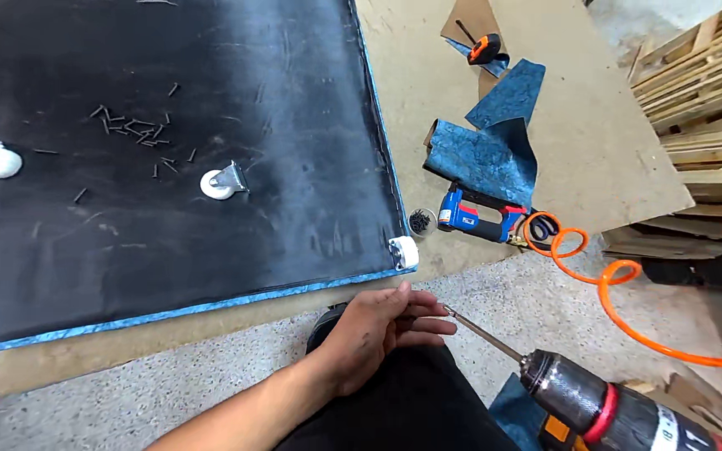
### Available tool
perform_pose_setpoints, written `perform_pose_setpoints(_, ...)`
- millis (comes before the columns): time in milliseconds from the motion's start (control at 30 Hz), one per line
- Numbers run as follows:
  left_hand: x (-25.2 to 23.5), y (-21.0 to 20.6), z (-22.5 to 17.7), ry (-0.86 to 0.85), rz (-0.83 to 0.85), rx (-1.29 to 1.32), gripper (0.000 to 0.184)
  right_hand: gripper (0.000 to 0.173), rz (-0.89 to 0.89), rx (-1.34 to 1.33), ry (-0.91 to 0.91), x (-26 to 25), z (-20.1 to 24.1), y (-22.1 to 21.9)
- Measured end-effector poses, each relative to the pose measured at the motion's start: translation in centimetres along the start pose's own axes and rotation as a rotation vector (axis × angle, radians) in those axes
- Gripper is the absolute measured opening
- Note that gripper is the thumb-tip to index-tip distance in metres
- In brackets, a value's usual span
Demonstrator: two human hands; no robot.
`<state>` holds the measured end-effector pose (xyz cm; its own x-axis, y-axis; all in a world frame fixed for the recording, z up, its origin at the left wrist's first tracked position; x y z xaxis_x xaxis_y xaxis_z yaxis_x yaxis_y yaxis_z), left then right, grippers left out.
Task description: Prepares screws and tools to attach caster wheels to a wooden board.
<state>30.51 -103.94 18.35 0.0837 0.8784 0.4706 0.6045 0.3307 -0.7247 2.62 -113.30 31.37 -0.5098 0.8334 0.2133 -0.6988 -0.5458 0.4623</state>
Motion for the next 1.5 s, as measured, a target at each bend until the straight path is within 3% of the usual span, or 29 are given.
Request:
perform_pose_setpoints(67, -0.1, 0.2, 0.1, 0.002, -0.008, -0.012, 0.053, 0.032, 0.176, 0.129, -0.039, -1.3, 0.9, 0.1)
perform_pose_setpoints(167, -0.4, 0.3, 0.7, -0.003, -0.089, -0.082, 0.05, 0.033, 0.317, 0.128, 0.025, -0.9, -3.9, 2.4)
perform_pose_setpoints(300, -1.0, 0.6, 1.3, -0.139, -0.071, -0.105, 0.036, 0.028, 0.277, 0.139, 0.03, -0.5, -7.3, 4.1)
perform_pose_setpoints(333, -1.2, 0.8, 1.3, -0.201, -0.039, -0.133, 0.035, 0.026, 0.226, 0.139, 0.013, -0.7, -6.7, 3.7)
perform_pose_setpoints(400, -1.7, 1.1, 1.3, -0.324, 0.027, -0.206, 0.036, 0.03, 0.309, 0.135, 0.165, -1.4, -5.9, 3.8)
perform_pose_setpoints(467, -2.0, 1.2, 1.2, -0.352, 0.062, -0.224, 0.042, 0.031, 0.296, 0.112, 0.183, -1.6, -4.0, 2.9)
perform_pose_setpoints(600, -2.3, 0.6, 1.4, -0.18, 0.02, -0.101, 0.052, 0.03, 0.239, 0.118, -0.074, -2.7, 1.7, -0.1)
perform_pose_setpoints(667, -2.3, 0.1, 1.5, -0.106, 0.07, -0.007, 0.051, 0.027, 0.145, 0.079, -0.091, -2.5, 1.4, -0.5)
perform_pose_setpoints(767, -2.0, -0.8, 1.3, -0.064, 0.161, 0.11, 0.047, 0.041, 0.223, -0.05, 0.076, -0.9, -3.8, 2.2)
perform_pose_setpoints(833, -2.0, -1.1, 1.0, -0.036, 0.179, 0.165, 0.046, 0.039, 0.306, -0.068, 0.066, -1.1, -7.3, 3.7)
perform_pose_setpoints(900, -2.0, -1.1, 0.7, -0.015, 0.193, 0.203, 0.048, 0.035, 0.365, -0.108, 0.208, -1.5, -11.6, 4.5)
perform_pose_setpoints(933, -1.9, -1.2, 0.6, -0.003, 0.199, 0.224, 0.048, 0.035, 0.362, -0.118, 0.153, -1.5, -10.1, 3.9)
perform_pose_setpoints(1000, -2.0, -1.3, 0.5, 0.02, 0.212, 0.271, 0.048, 0.038, 0.174, -0.106, -0.121, -1.4, -2.7, 1.2)
perform_pose_setpoints(1033, -2.0, -1.4, 0.4, 0.029, 0.215, 0.292, 0.048, 0.038, 0.13, -0.082, -0.113, -1.5, -0.9, 0.7)
perform_pose_setpoints(1133, -2.2, -1.7, 0.1, 0.062, 0.217, 0.325, 0.044, 0.037, 0.236, -0.007, 0.121, -1.5, -3.5, 2.4)
perform_pose_setpoints(1233, -2.4, -1.8, -0.2, 0.076, 0.198, 0.291, 0.033, 0.032, 0.284, 0.079, 0.095, -1.5, -6.2, 3.8)
perform_pose_setpoints(1367, -2.6, -1.8, -0.2, 0.088, 0.219, 0.274, 0.031, 0.027, 0.222, 0.102, 0.016, -1.9, -3.9, 2.8)
perform_pose_setpoints(1433, -2.7, -1.8, -0.1, 0.108, 0.213, 0.25, 0.032, 0.028, 0.095, 0.148, -0.153, -2.2, -1.2, 1.2)
perform_pose_setpoints(1500, -2.9, -2.0, 0.0, 0.137, 0.204, 0.277, 0.032, 0.032, 0.278, 0.07, 0.028, -2.7, -3.6, 2.4)
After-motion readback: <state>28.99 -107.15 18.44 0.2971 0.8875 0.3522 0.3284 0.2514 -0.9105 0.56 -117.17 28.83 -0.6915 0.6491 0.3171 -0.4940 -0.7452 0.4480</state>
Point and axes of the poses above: each hand's wrist, its own x-axis away from the middle knuckle, its own y-axis out of the back of the hand, z = x × y, the point moved 3 cm from there along -x, towards the middle knuckle, and after that the axes turned 1 degree about -x, right-handed, at the moved point
